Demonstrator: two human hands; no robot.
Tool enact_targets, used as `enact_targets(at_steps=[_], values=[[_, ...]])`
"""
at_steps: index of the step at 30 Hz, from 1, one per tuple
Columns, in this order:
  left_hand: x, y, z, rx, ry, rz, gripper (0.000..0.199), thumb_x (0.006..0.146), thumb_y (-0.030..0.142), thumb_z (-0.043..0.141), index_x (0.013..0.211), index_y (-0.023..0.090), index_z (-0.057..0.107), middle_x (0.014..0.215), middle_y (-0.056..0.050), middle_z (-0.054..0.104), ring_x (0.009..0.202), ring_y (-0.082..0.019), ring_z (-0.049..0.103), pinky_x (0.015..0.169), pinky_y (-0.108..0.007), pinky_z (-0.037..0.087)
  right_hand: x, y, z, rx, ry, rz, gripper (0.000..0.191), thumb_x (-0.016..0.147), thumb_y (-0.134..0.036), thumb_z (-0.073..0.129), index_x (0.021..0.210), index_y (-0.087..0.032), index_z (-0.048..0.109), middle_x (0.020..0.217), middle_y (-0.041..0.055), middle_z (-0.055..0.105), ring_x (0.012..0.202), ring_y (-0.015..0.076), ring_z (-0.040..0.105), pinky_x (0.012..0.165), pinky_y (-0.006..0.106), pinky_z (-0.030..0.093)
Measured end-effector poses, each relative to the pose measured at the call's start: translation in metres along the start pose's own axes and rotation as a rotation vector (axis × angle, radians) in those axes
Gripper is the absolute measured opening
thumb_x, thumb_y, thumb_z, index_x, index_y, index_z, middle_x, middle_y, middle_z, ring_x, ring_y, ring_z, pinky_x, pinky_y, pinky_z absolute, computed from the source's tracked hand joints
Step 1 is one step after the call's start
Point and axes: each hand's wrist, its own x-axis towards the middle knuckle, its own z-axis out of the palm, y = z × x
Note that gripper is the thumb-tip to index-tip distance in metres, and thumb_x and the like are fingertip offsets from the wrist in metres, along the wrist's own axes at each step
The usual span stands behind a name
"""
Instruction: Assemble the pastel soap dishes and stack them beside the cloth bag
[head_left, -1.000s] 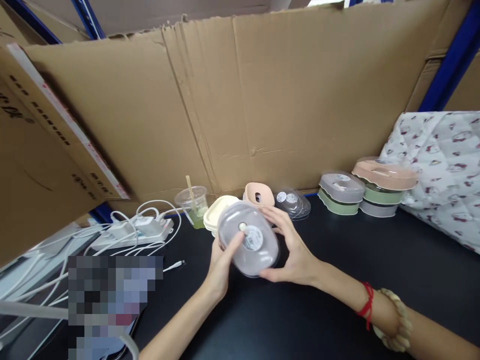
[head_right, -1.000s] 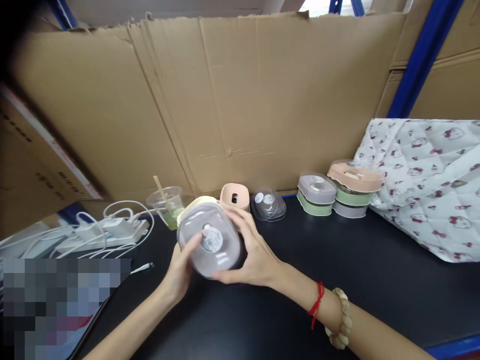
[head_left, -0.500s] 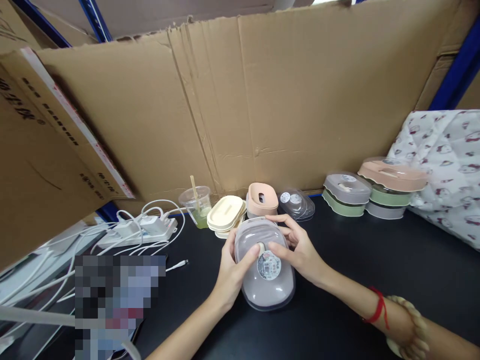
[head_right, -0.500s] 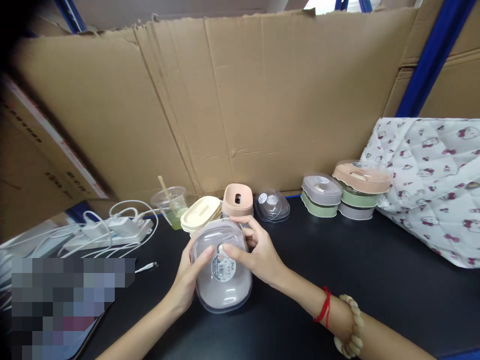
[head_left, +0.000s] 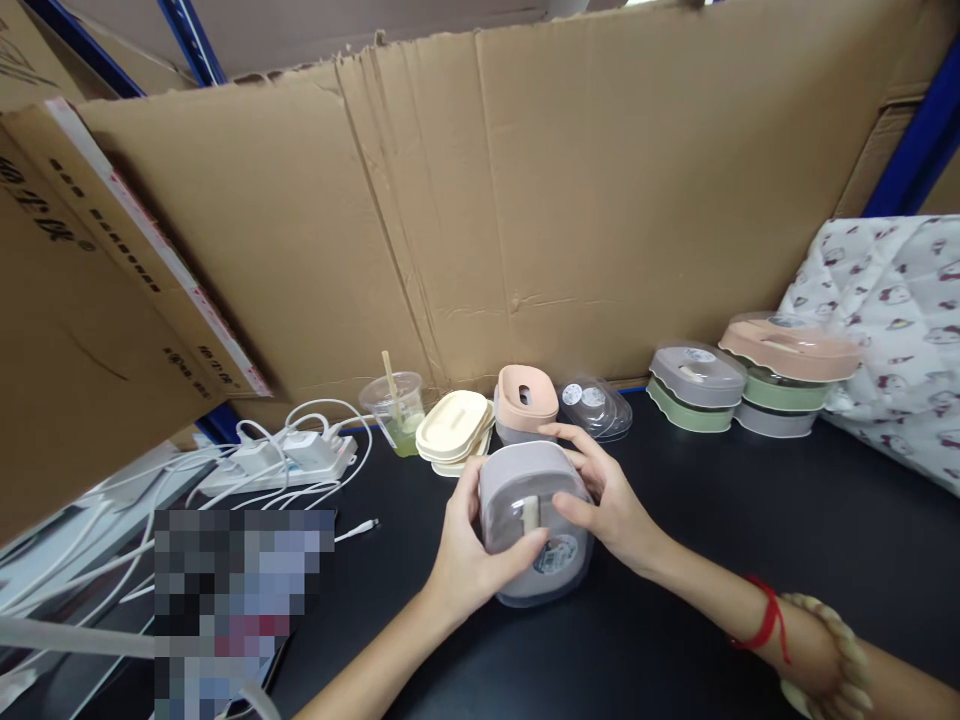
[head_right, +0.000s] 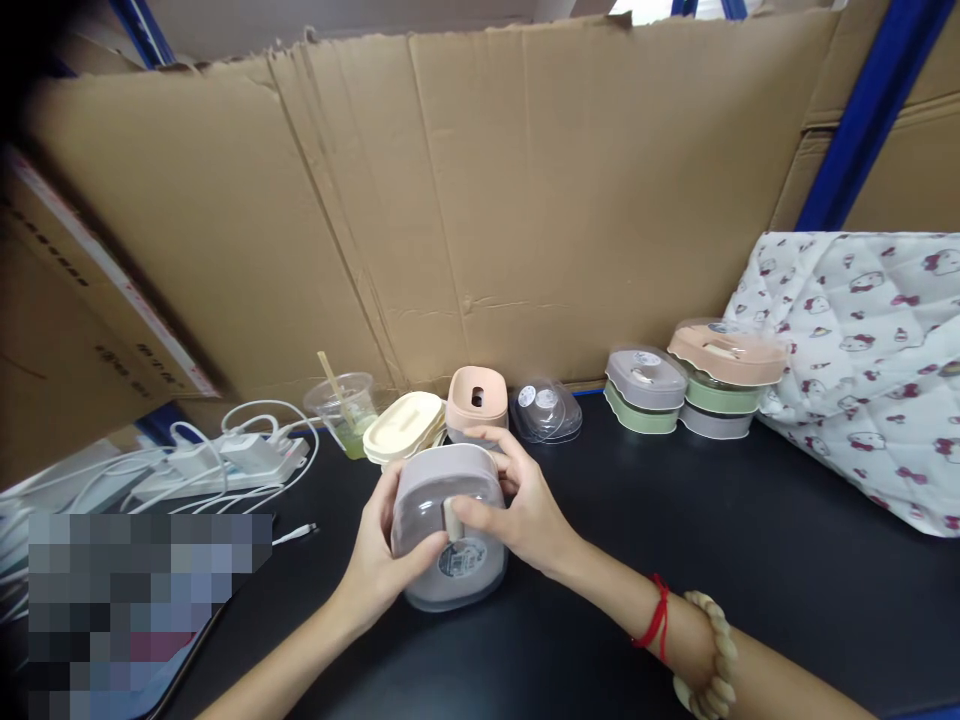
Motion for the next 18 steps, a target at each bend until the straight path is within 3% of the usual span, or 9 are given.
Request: enact_targets(at_steps=[5, 11, 14, 18], values=[[-0.0032, 0.0014, -0.0005, 0.061, 0.058, 0.067, 0.051, 0.063, 0.034, 0.067, 0.108, 0.015, 0.051, 0.104, -0.008, 0.058, 0.093, -0.018, 0.057, 0.080, -0.023, 0.047, -0.0012, -0.0031, -0.0001, -0.201, 0.025, -0.127, 0.050, 0.066, -0.044, 0.068, 0.104, -0.014, 0.058, 0.095, 0.0088, 0.064, 0.081, 0.0167, 0.062, 0.064, 0.022, 0.049], [-0.0043, 0.0046, -0.0039, 0.075, 0.048, 0.106, 0.041, 0.063, 0.033, 0.068, 0.097, 0.014, 0.059, 0.090, -0.008, 0.061, 0.082, -0.019, 0.059, 0.072, -0.023, 0.048, -0.0053, -0.0085, 0.0041, -0.322, 0.053, -0.292, 0.045, 0.067, -0.039, 0.069, 0.105, -0.015, 0.062, 0.096, 0.0086, 0.064, 0.080, 0.0166, 0.062, 0.059, 0.020, 0.050], [-0.0030, 0.0036, -0.0033, 0.054, 0.064, 0.070, 0.044, 0.063, 0.035, 0.069, 0.100, 0.014, 0.057, 0.093, -0.008, 0.061, 0.083, -0.018, 0.059, 0.073, -0.023, 0.048, -0.0042, -0.0090, 0.0041, -0.312, 0.079, -0.251, 0.045, 0.066, -0.038, 0.071, 0.104, -0.015, 0.063, 0.096, 0.0080, 0.065, 0.080, 0.0160, 0.063, 0.059, 0.019, 0.051], [0.0024, -0.0006, 0.0000, 0.048, 0.027, -0.092, 0.063, 0.057, 0.030, 0.074, 0.113, 0.016, 0.049, 0.108, -0.008, 0.058, 0.096, -0.020, 0.058, 0.082, -0.025, 0.047, 0.0046, -0.0028, -0.0004, -0.173, 0.171, -0.052, 0.046, 0.067, -0.042, 0.068, 0.103, -0.014, 0.061, 0.098, 0.0087, 0.065, 0.082, 0.0166, 0.063, 0.065, 0.022, 0.052]])
